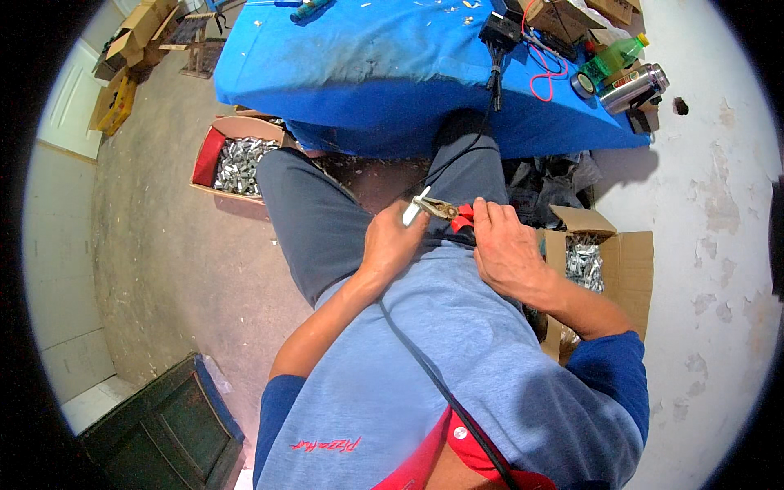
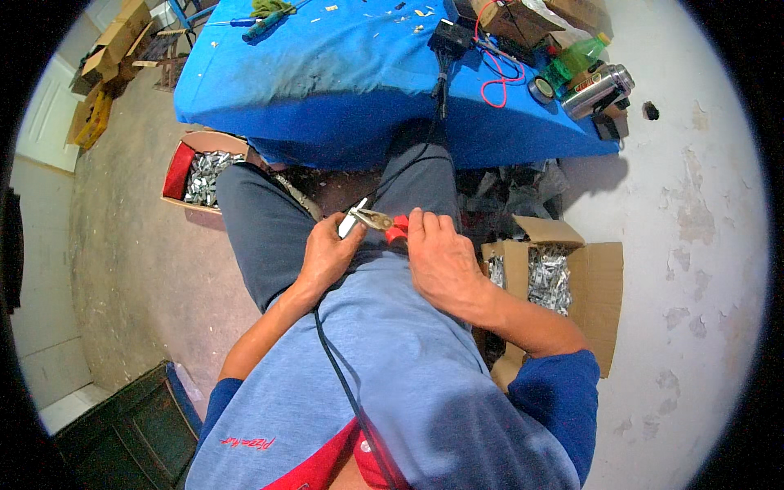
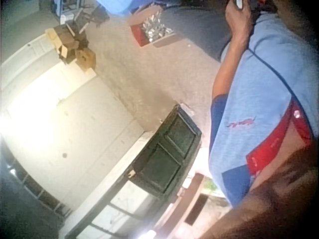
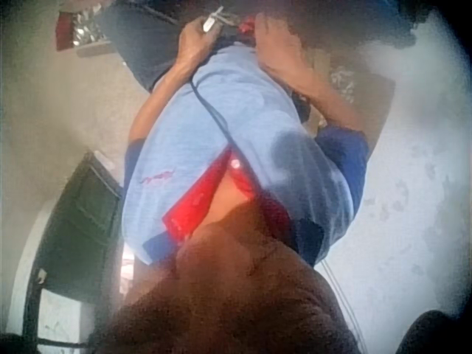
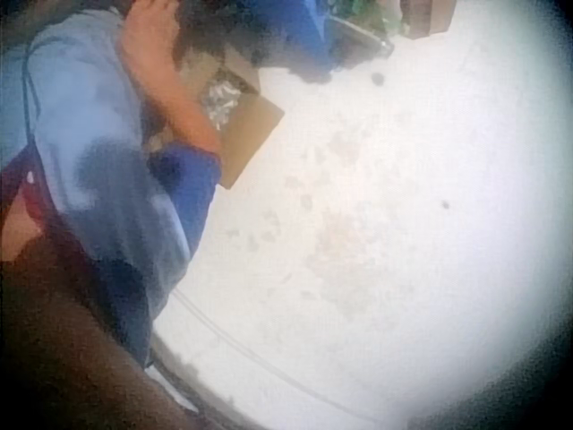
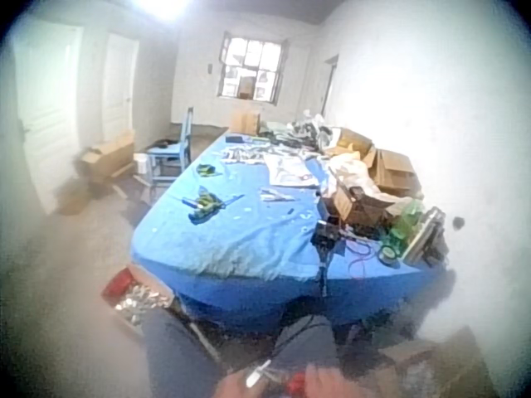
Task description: The person assembles small metal components using a screwdriver and pliers. They hold a part in their lap, tighten a screw with a screwdriver, and use pliers to adjust or secure another part.
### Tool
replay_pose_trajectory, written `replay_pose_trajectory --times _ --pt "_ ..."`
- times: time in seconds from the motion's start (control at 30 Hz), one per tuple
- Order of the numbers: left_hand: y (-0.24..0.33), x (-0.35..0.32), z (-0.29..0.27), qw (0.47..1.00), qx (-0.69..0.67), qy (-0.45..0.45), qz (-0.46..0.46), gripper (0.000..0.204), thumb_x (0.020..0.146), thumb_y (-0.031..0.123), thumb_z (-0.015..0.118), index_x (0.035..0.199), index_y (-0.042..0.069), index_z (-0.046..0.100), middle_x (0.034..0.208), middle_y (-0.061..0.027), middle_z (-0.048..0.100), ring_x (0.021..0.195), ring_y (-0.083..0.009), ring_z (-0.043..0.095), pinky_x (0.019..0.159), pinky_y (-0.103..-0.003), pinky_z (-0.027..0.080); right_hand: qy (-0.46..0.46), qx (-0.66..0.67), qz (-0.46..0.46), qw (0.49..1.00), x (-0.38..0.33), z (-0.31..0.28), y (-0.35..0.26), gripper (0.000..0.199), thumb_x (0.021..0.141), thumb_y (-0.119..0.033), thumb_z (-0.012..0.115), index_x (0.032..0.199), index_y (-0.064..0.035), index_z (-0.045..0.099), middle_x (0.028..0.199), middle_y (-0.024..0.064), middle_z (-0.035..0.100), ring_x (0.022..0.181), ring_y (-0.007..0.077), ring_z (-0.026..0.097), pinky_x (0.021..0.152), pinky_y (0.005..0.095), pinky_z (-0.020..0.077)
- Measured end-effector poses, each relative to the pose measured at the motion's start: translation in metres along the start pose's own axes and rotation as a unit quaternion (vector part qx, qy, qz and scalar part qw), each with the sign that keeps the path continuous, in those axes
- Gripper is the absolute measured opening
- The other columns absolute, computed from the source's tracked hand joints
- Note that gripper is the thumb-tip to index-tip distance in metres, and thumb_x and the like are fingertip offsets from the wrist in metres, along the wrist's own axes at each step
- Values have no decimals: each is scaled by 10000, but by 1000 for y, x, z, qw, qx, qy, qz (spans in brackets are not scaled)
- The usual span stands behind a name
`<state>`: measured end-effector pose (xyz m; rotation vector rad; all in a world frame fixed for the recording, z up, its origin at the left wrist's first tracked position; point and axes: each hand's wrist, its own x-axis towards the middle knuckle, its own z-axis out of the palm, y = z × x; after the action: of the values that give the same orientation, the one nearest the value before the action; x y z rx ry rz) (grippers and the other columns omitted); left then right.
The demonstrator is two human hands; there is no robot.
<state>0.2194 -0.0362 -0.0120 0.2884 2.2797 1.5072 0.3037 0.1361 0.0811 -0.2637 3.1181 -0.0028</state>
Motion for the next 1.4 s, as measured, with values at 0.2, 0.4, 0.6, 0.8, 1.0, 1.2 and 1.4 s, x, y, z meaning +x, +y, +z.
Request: replay_pose_trajectory --times 0.2,0.4,0.6,0.8,1.0,1.2,1.4 --pt "2 -1 1 1000 -2 8 5 344 864 302 638 986 -17 673 870 -267 667 845 -428 653 748 -464 503 -2 -6 -4 1000 -1 1 -1 501 760 -62 550 1205 157 482 965 205 564 882 304 569 705 342 531" --pt "1 -1 3 996 51 50 48 318 877 288 639 929 -26 642 740 -238 621 698 -365 617 644 -434 473 5 -33 -30 999 4 1 -1 468 738 -70 560 1147 152 507 915 187 558 841 284 552 682 331 501" --pt "5 -4 0 995 65 50 51 283 897 265 617 939 -15 616 782 -256 630 756 -424 615 668 -483 469 -21 -72 -75 994 14 -4 4 293 723 -98 579 967 60 540 859 162 543 799 259 545 670 345 432" --pt "9 -4 -2 996 62 54 32 277 901 254 608 948 -18 611 839 -278 650 823 -462 628 711 -511 479 23 -27 -80 996 17 10 10 302 739 -108 583 994 46 534 843 146 544 746 258 542 643 354 436" --pt "-3 0 1 998 18 43 32 275 887 242 620 973 -19 632 865 -277 652 821 -439 637 714 -469 496 39 -38 -92 994 21 15 17 239 766 -89 562 981 10 530 826 121 533 733 253 536 616 360 431" --pt "-6 4 0 991 -121 -59 -4 304 858 244 665 972 -38 659 800 -84 655 717 -165 581 650 -322 476 59 -51 -129 989 22 15 29 209 787 -89 544 980 -10 534 808 101 516 729 238 520 608 347 405" --pt "-8 4 0 982 -158 -99 -16 244 879 201 643 974 -20 681 817 -9 649 739 -91 553 647 -280 469 70 -36 -159 984 21 14 32 283 785 -97 559 1048 5 541 814 102 517 735 245 518 613 354 410"
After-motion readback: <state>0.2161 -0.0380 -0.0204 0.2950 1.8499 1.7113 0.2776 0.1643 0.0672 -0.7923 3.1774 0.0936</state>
